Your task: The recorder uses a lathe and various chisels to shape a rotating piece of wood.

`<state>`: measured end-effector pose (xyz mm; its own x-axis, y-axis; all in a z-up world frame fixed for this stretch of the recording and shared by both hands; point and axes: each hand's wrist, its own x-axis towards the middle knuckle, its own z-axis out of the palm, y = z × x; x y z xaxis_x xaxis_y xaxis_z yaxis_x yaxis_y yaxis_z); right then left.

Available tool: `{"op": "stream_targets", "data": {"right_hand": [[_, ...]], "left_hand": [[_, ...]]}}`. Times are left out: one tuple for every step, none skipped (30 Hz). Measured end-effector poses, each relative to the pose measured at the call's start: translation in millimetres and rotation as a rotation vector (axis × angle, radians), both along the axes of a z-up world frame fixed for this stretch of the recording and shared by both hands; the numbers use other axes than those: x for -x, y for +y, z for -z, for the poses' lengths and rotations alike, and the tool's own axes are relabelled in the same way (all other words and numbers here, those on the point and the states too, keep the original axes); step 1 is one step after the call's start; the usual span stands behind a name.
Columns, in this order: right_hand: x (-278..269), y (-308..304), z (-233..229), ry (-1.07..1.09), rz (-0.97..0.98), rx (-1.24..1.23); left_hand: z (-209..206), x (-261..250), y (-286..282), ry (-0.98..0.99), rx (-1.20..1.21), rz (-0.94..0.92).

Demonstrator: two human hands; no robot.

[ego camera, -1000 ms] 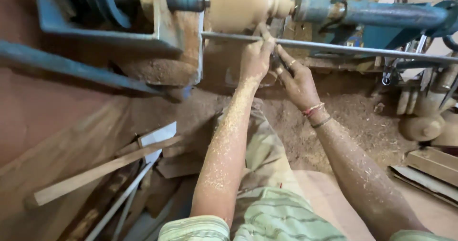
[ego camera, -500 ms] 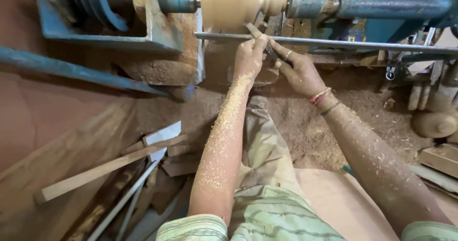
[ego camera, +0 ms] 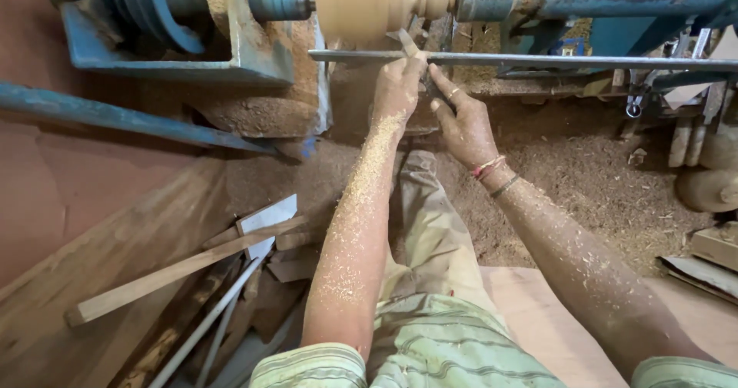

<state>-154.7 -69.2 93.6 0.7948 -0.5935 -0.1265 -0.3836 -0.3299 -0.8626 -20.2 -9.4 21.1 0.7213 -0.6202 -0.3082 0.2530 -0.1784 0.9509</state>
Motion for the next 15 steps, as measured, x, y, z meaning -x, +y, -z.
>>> {"op": "stream_targets", "data": {"right_hand": [[-1.1,2.0,-2.6,0.002,0.002,-0.001],[-2.2,4.2,-5.2,0.053,0.037,-0.034],[-4.1,5.9,-7.7,0.103,0.07,-0.067],[-2.3,4.8,-1.7,0.103,0.071,-0.067],[-0.2,3.6,4.1,0.028,0.035,0.005],[2.0,2.6,9.7,-0.047,-0.003,0.077],[0.8,4.2,8.5,-0.046,-0.002,0.08],[-0.2,6.1,7.0,-0.027,0.02,0.056],[-2.3,7.8,5.4,-0.012,0.041,0.033],[-5.0,10.4,2.9,-0.014,0.042,0.036],[-7.1,13.9,0.3,0.033,0.085,0.005],[-8.9,17.5,-2.5,0.081,0.129,-0.026],[-7.5,17.1,5.7,0.079,0.129,-0.025],[-6.2,16.8,14.0,-0.02,0.108,0.052],[-4.8,17.9,22.8,-0.118,0.083,0.125]], "left_hand": [[3.5,0.6,0.3,0.002,-0.001,0.002],[7.1,1.2,0.7,-0.041,0.055,-0.003],[10.6,1.0,0.8,-0.085,0.111,-0.007],[11.7,0.2,0.3,-0.084,0.111,-0.007],[12.7,-0.2,-0.3,-0.133,0.086,-0.011],[13.5,-0.7,-0.8,-0.182,0.06,-0.015],[10.9,-0.6,-0.8,-0.181,0.063,-0.014],[7.9,-0.4,-0.6,-0.105,0.075,-0.011],[4.5,-1.5,-0.5,-0.031,0.088,-0.008],[10.1,-2.1,-2.1,-0.033,0.091,-0.008],[15.6,-2.1,-3.0,0.01,0.109,-0.017],[20.9,-1.8,-3.9,0.052,0.127,-0.025],[20.2,-1.7,-4.2,0.05,0.129,-0.025],[19.6,-1.6,-4.5,0.056,0.121,-0.023],[19.4,-1.4,-3.1,0.062,0.111,-0.021]]}}
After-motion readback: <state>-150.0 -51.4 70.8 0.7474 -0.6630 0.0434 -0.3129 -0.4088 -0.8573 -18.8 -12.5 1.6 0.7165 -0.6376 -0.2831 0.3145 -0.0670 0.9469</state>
